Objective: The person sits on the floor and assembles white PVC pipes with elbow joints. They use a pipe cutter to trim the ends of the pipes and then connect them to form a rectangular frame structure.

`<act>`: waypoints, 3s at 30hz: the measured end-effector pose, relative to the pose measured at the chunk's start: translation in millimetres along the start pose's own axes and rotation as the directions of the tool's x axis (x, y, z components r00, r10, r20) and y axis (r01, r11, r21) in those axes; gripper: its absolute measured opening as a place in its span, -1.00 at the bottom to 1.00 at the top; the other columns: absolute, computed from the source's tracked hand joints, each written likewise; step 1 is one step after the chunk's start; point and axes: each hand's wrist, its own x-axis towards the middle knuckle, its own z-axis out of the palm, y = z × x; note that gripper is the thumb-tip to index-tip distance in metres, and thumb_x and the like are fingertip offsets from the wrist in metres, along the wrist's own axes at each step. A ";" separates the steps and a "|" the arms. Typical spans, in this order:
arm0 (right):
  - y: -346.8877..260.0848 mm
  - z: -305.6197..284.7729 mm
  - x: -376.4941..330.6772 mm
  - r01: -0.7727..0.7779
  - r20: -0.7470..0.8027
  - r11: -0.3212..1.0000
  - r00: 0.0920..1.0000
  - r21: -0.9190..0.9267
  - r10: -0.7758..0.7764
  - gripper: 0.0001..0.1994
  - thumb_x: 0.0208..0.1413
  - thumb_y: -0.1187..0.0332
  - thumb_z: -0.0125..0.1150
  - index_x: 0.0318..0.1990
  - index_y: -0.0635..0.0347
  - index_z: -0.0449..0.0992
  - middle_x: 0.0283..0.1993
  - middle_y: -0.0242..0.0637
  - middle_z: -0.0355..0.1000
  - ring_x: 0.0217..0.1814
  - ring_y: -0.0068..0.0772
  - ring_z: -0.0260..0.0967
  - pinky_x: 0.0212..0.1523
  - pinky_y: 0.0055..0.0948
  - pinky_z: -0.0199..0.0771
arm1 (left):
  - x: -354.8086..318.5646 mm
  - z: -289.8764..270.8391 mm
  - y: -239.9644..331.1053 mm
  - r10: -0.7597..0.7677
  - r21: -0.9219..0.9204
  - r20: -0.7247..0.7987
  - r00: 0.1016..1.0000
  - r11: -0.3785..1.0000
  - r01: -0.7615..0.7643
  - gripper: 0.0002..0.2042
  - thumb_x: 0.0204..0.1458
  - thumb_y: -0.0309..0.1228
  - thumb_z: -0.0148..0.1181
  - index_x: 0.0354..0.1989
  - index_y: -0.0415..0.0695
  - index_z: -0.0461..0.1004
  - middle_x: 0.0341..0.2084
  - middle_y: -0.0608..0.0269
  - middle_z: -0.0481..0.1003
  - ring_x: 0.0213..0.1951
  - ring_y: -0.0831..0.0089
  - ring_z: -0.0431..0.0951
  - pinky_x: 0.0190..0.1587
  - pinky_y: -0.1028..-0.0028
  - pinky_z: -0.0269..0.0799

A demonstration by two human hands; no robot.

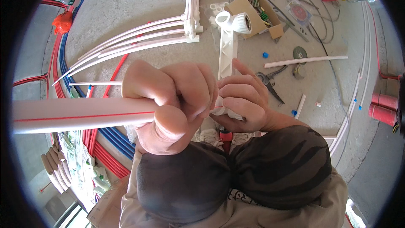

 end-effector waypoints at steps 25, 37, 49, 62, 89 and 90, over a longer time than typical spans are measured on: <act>13.4 4.9 -13.8 0.046 -0.030 0.998 0.998 -0.039 -0.047 -0.37 -0.12 0.24 0.68 0.00 0.07 0.31 -0.07 -0.23 0.46 -0.09 -0.15 0.58 0.29 0.21 0.39 | 3.7 -3.7 -25.7 0.106 -0.105 -0.052 0.993 0.988 -0.111 -0.43 0.18 0.32 0.00 -0.47 0.04 0.14 -0.67 0.40 0.25 -0.64 0.51 0.27 -0.51 0.43 0.34; 12.0 -2.2 -25.1 -0.532 0.102 0.290 0.589 0.795 0.802 -0.28 0.31 -0.05 0.12 0.41 0.33 0.16 0.33 0.02 0.28 0.25 -0.09 0.41 0.34 0.01 0.34 | 13.3 -47.6 -27.1 0.240 -0.175 0.148 0.959 0.961 -0.213 -0.38 0.13 0.42 -0.05 -0.47 0.04 0.16 -0.70 0.40 0.28 -0.70 0.52 0.35 -0.58 0.45 0.45; 11.3 8.3 -19.7 -0.504 0.603 -0.350 0.527 0.789 0.599 -0.47 0.17 0.29 0.31 0.22 0.35 0.34 0.12 -0.01 0.46 0.07 -0.21 0.54 0.17 -0.20 0.56 | 6.7 -58.2 -18.2 0.000 -0.364 -0.008 1.000 0.931 -0.003 -0.49 0.37 0.15 -0.08 -0.47 -0.01 0.16 -0.60 0.37 0.17 -0.60 0.48 0.15 -0.54 0.44 0.24; 19.0 9.8 -9.0 -0.672 0.607 -0.131 0.545 0.729 0.579 -0.47 0.09 0.16 0.45 0.07 0.23 0.33 -0.21 -0.29 0.49 -0.17 -0.51 0.45 -0.12 -0.44 0.46 | 8.8 -64.1 -34.7 0.100 -0.492 -0.089 0.991 0.861 -0.131 -0.52 0.43 0.05 -0.15 -0.50 0.00 0.18 -0.71 0.43 0.10 -0.70 0.54 0.06 -0.63 0.46 0.20; 45.5 -20.5 9.2 -0.838 0.428 0.149 0.411 0.525 0.805 -0.53 0.46 0.20 -0.05 0.39 0.24 0.32 0.26 -0.21 0.43 0.21 -0.34 0.44 0.23 -0.29 0.42 | 41.6 -90.3 -35.8 0.155 -0.384 0.188 0.970 0.920 -0.073 -0.60 0.33 -0.08 0.14 -0.46 0.01 0.18 -0.67 0.38 0.24 -0.66 0.54 0.22 -0.48 0.42 0.35; 43.7 -22.3 10.5 -0.838 0.452 0.103 0.389 0.537 0.803 -0.53 0.45 0.20 -0.04 0.39 0.25 0.32 0.27 -0.21 0.42 0.21 -0.34 0.44 0.23 -0.29 0.42 | 41.5 -90.1 -37.2 0.158 -0.383 0.256 0.954 0.922 -0.050 -0.60 0.31 -0.07 0.17 -0.45 0.01 0.18 -0.67 0.38 0.24 -0.67 0.53 0.23 -0.49 0.41 0.35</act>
